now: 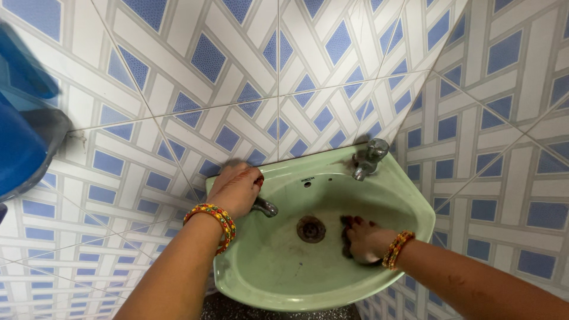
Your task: The person cleans a green ceramic sink and the surrounding wall tiles using a cloth and a scouring pad.
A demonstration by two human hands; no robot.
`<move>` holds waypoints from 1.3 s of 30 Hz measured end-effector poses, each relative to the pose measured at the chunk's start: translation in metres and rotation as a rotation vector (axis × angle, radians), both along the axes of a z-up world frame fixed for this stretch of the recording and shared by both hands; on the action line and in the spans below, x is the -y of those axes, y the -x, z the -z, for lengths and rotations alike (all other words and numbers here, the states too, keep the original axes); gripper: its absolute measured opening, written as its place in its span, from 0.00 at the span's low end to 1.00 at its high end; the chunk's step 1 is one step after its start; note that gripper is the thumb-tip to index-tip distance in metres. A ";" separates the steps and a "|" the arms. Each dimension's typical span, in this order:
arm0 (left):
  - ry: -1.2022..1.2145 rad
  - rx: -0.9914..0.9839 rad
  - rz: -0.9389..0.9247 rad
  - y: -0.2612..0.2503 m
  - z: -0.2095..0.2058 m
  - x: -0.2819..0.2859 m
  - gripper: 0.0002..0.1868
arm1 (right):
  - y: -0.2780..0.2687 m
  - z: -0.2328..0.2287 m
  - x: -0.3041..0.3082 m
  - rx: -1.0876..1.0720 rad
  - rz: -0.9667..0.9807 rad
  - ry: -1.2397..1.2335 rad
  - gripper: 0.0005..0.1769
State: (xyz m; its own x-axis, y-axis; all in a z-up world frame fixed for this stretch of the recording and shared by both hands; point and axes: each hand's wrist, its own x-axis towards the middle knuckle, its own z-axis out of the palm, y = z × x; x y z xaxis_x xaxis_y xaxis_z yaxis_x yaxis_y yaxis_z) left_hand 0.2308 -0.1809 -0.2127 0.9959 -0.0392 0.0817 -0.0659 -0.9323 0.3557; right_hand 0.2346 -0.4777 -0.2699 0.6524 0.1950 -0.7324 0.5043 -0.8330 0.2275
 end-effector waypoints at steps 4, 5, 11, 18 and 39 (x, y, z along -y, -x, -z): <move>-0.037 0.020 0.024 -0.001 0.006 -0.001 0.11 | 0.031 0.008 -0.066 -0.318 0.125 -0.276 0.41; -0.035 0.038 0.030 0.002 0.008 -0.002 0.11 | 0.041 0.013 -0.085 -0.345 0.059 -0.371 0.41; -0.005 0.003 0.020 -0.002 0.002 -0.002 0.10 | 0.056 -0.002 -0.073 -0.455 -0.048 -0.551 0.35; -0.006 0.010 0.023 0.001 0.000 -0.001 0.09 | 0.024 -0.012 0.017 0.069 0.171 -0.053 0.31; -0.136 0.027 0.161 0.005 0.006 -0.008 0.32 | 0.065 0.009 -0.064 0.018 0.344 -0.417 0.21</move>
State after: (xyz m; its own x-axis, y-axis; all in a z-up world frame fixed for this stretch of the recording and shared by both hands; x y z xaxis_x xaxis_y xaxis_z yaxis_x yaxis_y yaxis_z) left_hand 0.2261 -0.1734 -0.2191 0.9734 -0.2101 0.0910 -0.2256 -0.9483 0.2233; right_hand 0.1694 -0.4138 -0.2785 0.7417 0.2395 -0.6265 0.1856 -0.9709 -0.1514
